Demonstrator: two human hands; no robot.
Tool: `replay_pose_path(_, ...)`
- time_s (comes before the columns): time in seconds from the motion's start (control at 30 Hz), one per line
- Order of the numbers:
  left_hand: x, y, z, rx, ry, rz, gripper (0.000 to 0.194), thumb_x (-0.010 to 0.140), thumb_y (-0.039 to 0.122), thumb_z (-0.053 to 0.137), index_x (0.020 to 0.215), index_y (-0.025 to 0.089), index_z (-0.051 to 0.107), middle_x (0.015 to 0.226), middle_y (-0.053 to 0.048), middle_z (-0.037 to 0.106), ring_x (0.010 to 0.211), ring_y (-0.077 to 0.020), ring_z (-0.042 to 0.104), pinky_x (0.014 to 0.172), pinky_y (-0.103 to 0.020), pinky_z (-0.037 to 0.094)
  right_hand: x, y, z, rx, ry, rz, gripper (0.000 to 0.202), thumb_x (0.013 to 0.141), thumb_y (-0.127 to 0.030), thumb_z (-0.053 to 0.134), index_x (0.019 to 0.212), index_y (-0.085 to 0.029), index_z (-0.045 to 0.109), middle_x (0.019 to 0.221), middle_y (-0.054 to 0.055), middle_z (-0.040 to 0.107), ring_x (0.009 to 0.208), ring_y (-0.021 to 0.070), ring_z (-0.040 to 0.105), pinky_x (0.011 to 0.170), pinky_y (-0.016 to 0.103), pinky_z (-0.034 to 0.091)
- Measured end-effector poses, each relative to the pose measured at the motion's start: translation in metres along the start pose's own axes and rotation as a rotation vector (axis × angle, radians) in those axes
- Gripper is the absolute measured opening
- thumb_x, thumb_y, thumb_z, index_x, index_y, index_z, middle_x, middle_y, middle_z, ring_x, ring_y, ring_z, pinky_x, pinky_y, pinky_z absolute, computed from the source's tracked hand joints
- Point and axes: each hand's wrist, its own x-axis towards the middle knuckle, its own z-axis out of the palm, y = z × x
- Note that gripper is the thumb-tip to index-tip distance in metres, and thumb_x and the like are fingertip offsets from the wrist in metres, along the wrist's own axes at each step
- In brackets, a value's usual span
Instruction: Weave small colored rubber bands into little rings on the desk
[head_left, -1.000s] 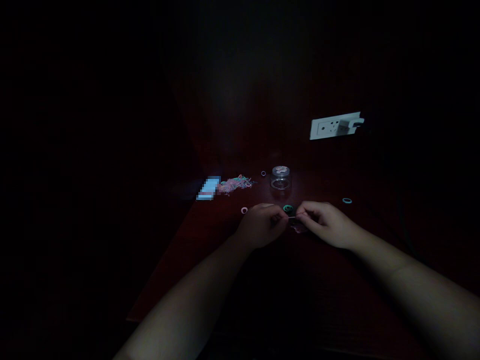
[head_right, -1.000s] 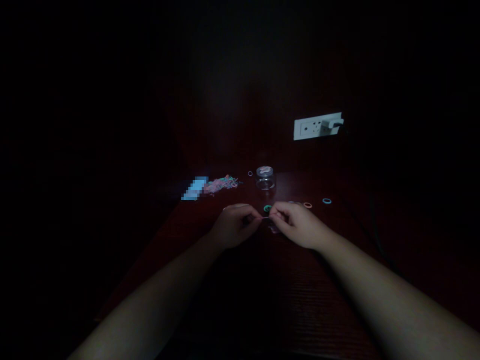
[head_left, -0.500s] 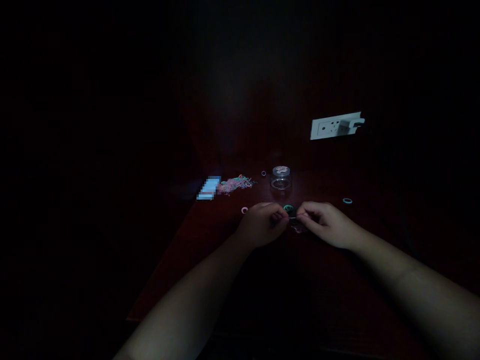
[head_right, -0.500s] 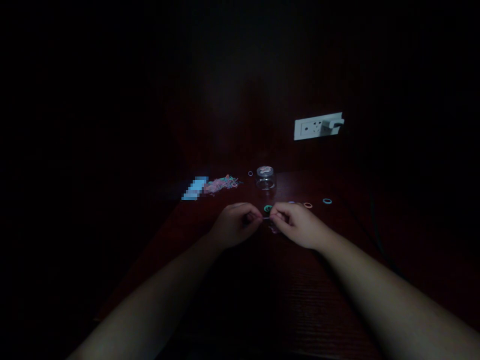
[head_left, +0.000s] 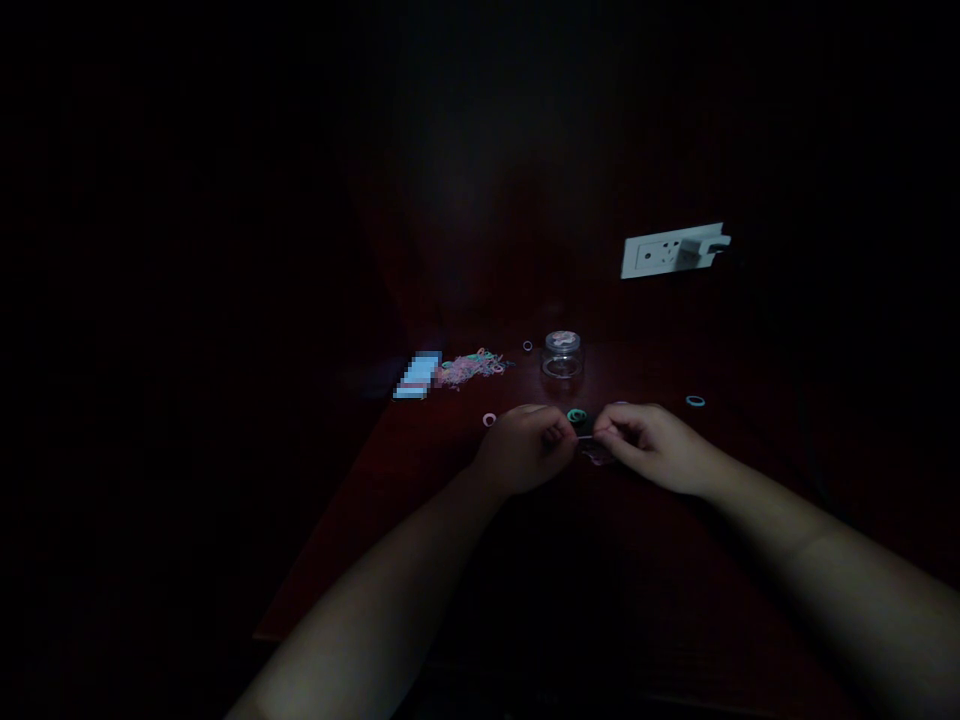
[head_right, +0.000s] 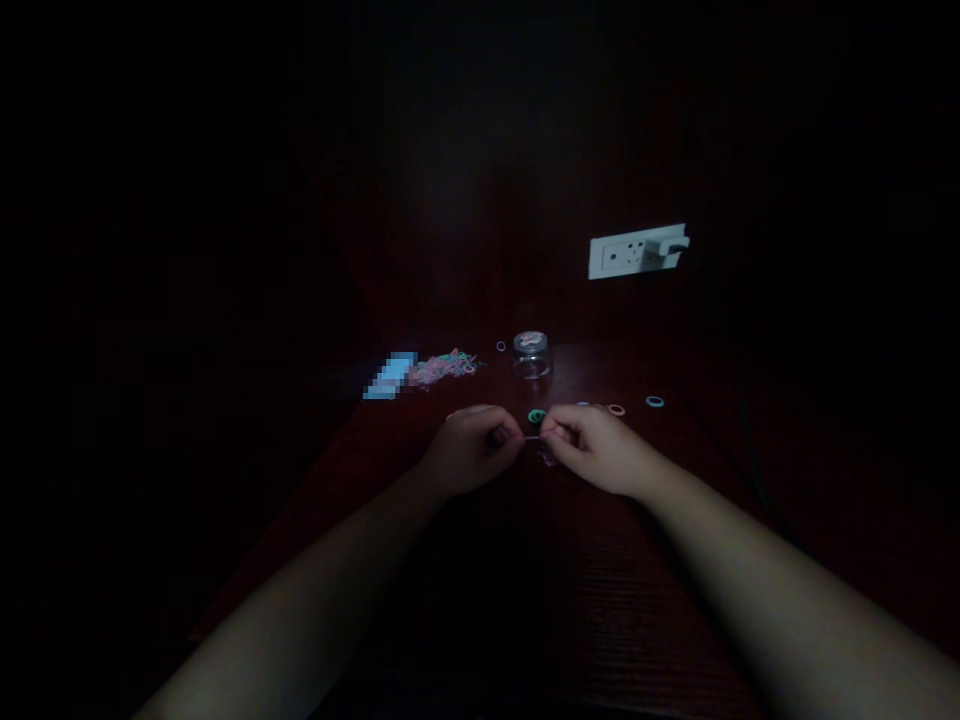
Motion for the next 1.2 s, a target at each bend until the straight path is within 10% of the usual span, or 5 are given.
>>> replay_pose_path(1.2,0.0,-0.005,-0.002,-0.022,-0.01,0.036,0.006,0.083,0.019,0.058,0.078,0.018,0.06,0.071,0.001,0.061,0.064,-0.0097,0.054,0.061,-0.023,0.044,0.001,0.019,-0.013,-0.3,-0.096,0.005,0.014,0.082,-0.026,0.057,0.073,-0.02,0.065,0.068,0.001,0.065,0.062,0.015,0.056,0.061,0.028,0.038)
